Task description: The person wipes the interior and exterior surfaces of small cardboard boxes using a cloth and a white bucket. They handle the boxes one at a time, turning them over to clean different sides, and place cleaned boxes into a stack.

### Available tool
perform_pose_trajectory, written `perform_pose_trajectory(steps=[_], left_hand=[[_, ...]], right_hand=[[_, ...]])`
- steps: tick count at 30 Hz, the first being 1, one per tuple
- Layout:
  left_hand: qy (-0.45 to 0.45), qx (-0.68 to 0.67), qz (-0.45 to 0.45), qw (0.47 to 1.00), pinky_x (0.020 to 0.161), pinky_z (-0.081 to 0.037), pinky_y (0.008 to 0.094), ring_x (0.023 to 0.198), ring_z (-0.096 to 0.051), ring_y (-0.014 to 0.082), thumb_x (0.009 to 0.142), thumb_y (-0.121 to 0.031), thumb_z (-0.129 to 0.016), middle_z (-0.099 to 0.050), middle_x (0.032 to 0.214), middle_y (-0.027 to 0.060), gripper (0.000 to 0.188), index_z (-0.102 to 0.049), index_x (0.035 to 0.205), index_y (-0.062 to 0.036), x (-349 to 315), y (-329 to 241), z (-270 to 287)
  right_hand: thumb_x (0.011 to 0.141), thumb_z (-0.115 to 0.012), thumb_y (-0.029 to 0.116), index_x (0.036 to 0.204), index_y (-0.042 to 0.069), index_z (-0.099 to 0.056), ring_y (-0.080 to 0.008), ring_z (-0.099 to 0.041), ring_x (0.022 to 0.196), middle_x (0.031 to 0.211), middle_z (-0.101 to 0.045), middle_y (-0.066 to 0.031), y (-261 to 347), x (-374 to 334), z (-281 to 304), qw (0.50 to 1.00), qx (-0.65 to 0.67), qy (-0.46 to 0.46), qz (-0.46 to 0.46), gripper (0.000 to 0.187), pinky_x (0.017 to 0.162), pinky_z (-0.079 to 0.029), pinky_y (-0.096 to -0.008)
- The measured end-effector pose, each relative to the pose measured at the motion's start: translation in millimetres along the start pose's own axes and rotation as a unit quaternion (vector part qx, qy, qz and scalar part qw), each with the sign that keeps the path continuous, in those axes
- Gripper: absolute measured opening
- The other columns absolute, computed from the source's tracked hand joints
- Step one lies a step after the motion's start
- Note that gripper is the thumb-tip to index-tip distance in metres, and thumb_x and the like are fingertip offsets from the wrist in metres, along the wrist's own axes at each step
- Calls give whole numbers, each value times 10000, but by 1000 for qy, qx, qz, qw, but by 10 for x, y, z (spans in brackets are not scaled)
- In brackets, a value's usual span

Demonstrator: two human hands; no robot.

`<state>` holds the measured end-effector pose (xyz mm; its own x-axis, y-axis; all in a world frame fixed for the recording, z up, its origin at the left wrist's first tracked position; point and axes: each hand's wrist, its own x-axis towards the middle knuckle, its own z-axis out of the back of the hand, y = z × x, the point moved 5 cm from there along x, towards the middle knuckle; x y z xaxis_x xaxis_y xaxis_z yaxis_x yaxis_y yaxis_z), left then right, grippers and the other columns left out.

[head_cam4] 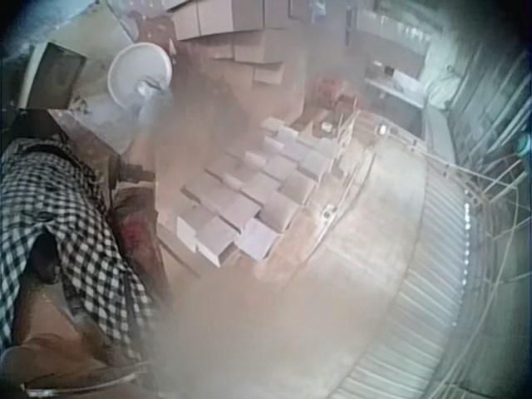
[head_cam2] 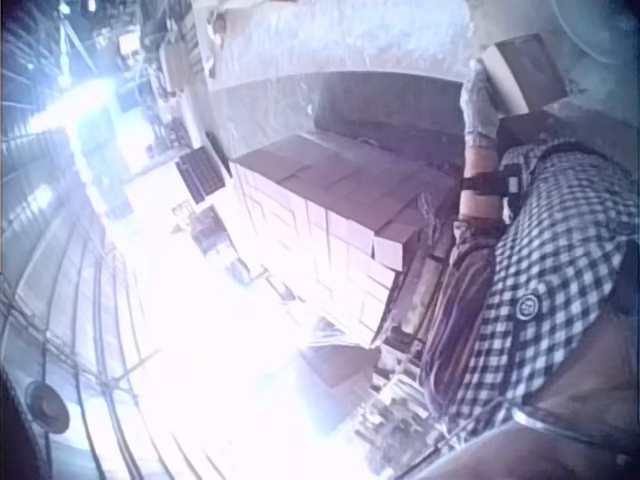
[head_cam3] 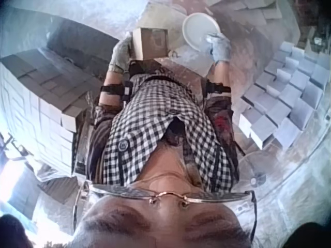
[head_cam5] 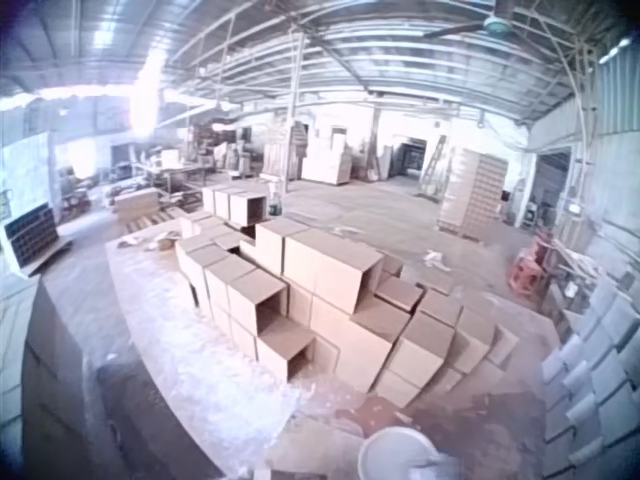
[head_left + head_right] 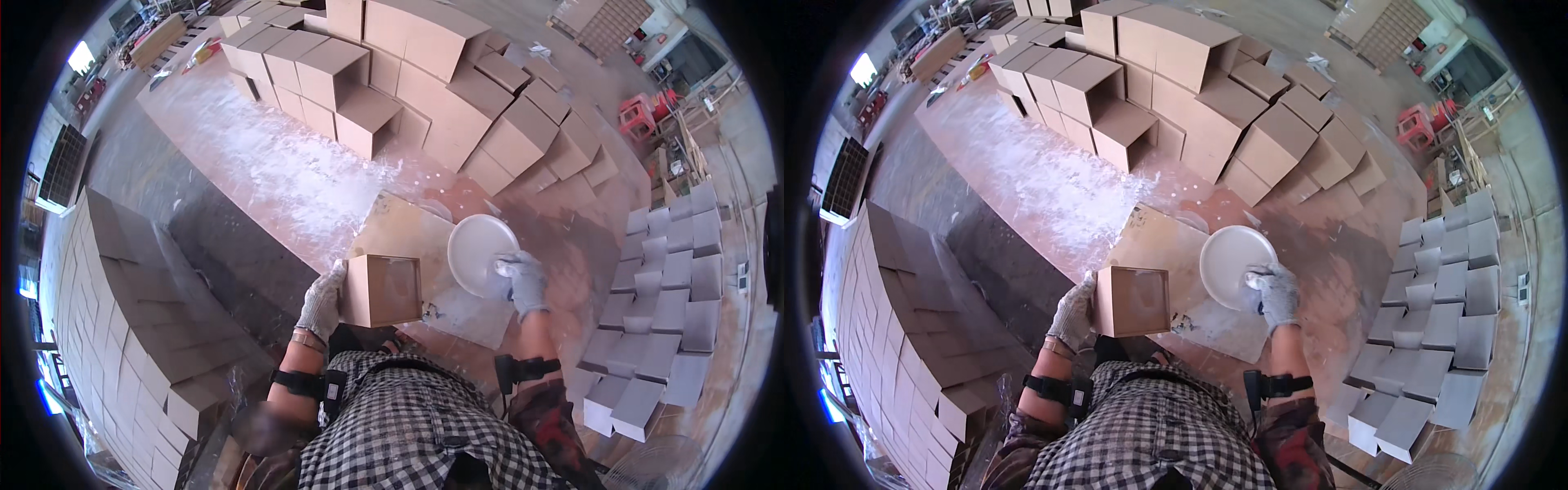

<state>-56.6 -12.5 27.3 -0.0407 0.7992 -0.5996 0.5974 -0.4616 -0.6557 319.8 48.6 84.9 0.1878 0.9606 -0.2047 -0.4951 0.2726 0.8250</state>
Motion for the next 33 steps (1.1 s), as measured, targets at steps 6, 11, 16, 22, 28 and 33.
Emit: perform_pose_trajectory(steps=[6, 11, 16, 22, 28, 33], left_hand=[[-45, 24, 16, 999, 717, -505, 263, 777, -606, 106, 941, -380, -585, -647, 912, 23, 353, -644, 1028, -43, -82, -33, -79], [-29, 16, -29, 999, 692, -510, 273, 745, -603, 111, 928, -416, -591, -628, 871, 20, 375, -636, 986, -48, 10, 46, -23], [-50, 35, -17, 998, 749, -474, 268, 822, -592, 115, 916, -439, -593, -656, 946, 48, 468, -640, 1068, 2, 25, 85, 36], [-69, 115, -33, 990, 718, -458, 295, 776, -555, 121, 907, -513, -562, -644, 873, 44, 515, -677, 1003, -21, 61, 107, 101], [-38, 46, -21, 998, 685, -515, 296, 741, -615, 127, 912, -436, -605, -654, 919, 40, 427, -630, 1061, -36, -1, 70, 1], [-53, 4, -19, 998, 706, -497, 278, 747, -606, 120, 908, -416, -617, -650, 892, 33, 391, -653, 1005, -40, -28, 102, -23]], right_hand=[[774, -614, 34, 1056, -33, -638, -225, -656, 854, 965, -677, -111, -280, -89, 206, 893, 438, 71, -77, 291, 822, -542, -359], [832, -542, 163, 1167, -48, -560, -303, -657, 910, 1076, -640, -189, -467, -266, 126, 811, 564, 87, -127, 397, 828, -549, -418], [828, -543, 231, 1167, -41, -554, -315, -660, 865, 1074, -636, -203, -243, -391, -119, 787, 587, 125, -145, 435, 763, -561, -419], [711, -592, -58, 996, 1, -620, -160, -640, 832, 965, -647, -48, 549, -602, -736, 865, 449, 223, -39, 293, 789, -544, -283], [776, -756, 133, 912, 45, -637, -132, -641, 725, 863, -657, -35, 1364, -765, -1429, 937, 54, 238, 249, 201, 668, -519, -251], [782, -721, 165, 869, 46, -652, -238, -674, 746, 821, -691, -78, 1144, -357, -1289, 946, -8, 146, 290, 163, 691, -525, -339]])
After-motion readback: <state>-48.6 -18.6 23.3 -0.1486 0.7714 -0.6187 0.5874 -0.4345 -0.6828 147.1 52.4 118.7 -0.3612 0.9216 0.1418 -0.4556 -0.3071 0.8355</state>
